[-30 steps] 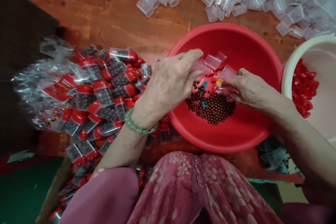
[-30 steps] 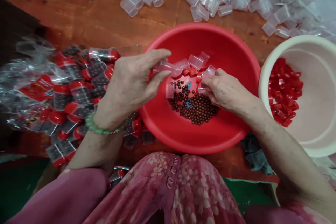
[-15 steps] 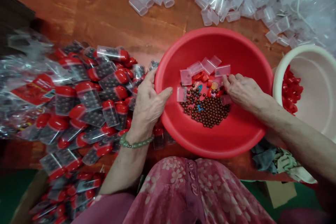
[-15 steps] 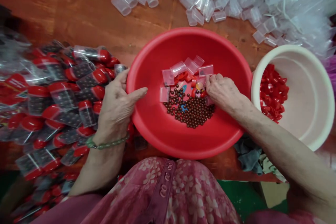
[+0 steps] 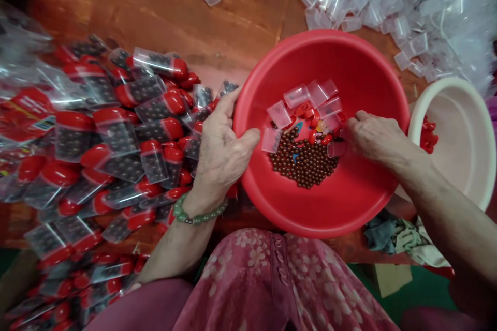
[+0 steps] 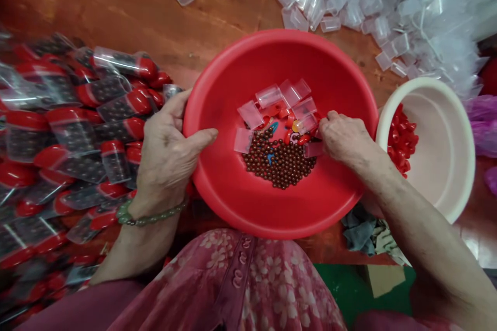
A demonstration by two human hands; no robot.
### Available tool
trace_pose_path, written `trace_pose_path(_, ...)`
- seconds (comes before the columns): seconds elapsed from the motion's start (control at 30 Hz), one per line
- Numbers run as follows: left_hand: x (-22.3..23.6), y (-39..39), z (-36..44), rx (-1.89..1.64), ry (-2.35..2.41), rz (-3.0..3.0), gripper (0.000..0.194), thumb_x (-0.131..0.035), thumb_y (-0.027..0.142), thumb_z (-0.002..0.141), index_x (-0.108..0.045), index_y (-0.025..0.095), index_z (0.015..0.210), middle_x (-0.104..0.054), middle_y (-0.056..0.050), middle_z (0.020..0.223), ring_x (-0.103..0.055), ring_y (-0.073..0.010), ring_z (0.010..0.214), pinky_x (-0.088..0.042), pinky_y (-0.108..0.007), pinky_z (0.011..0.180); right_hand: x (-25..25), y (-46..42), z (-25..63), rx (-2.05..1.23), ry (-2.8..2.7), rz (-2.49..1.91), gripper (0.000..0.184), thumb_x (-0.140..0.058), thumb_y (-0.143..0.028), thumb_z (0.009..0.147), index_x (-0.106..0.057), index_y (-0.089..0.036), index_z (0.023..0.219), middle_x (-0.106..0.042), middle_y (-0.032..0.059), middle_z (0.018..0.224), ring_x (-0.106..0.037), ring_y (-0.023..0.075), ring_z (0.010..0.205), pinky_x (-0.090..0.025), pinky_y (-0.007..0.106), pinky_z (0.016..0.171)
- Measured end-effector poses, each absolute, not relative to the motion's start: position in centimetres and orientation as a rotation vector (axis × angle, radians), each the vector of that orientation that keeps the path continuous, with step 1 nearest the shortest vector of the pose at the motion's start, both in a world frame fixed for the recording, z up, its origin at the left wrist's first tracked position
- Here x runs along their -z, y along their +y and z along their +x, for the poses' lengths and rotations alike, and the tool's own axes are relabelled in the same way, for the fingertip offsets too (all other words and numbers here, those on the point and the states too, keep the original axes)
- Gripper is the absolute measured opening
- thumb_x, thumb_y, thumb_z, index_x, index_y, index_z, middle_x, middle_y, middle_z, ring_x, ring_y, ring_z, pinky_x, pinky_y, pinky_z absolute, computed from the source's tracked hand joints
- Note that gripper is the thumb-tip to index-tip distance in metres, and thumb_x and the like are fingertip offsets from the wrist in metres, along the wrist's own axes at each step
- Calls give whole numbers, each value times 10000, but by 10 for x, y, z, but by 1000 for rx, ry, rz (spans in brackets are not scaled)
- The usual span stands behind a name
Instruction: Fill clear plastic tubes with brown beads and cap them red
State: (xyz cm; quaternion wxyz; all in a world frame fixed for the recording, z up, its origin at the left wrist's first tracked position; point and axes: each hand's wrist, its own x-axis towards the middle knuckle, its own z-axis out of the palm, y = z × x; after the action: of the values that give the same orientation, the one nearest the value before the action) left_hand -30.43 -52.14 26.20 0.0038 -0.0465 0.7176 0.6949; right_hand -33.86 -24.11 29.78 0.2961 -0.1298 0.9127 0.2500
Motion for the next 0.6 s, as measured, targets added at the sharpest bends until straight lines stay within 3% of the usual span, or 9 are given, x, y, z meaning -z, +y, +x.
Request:
trace_pose_path(0.2,-260,-523,-306,-2211,2218,-170,615,-661,125,692,-659,196,1303,-771,-22,1168,-742,-210,931,-679,-336,843,-294,-244,-344,-818,2482,-584,343,-317,-98,1016,-634,-89,1146,-640,184,1085,-638,250,903,-297,338,636)
trace_pose_path(0.37,-261,-520,-308,-2241,2213,-124,612,-643,114,696,-660,203,1300,-771,-20,1192,-733,-229,950,-674,-381,854,-296,-244,-352,-944,2513,-766,392,-270,-52,1004,-644,-104,1106,-661,169,1071,-614,245,885,-356,363,735)
trace_pose_path(0.5,-262,-520,-311,-2262,2208,-108,563,-636,103,691,-681,208,1243,-772,-7,1194,-731,-271,1035,-666,-453,915,-292,-239,-355,-827,2421,-815,429,-272,-29,988,-687,-81,1082,-673,189,1116,-632,269,921,-378,391,769)
trace_pose_path(0.6,-262,-520,-312,-2218,2248,-115,518,-646,110,717,-683,230,1220,-760,10,1231,-715,-286,1109,-649,-484,984,-287,-229,-355,-580,2394,-839,339,-415,-158,1015,-687,-161,1218,-687,136,1184,-643,220,892,-403,337,719)
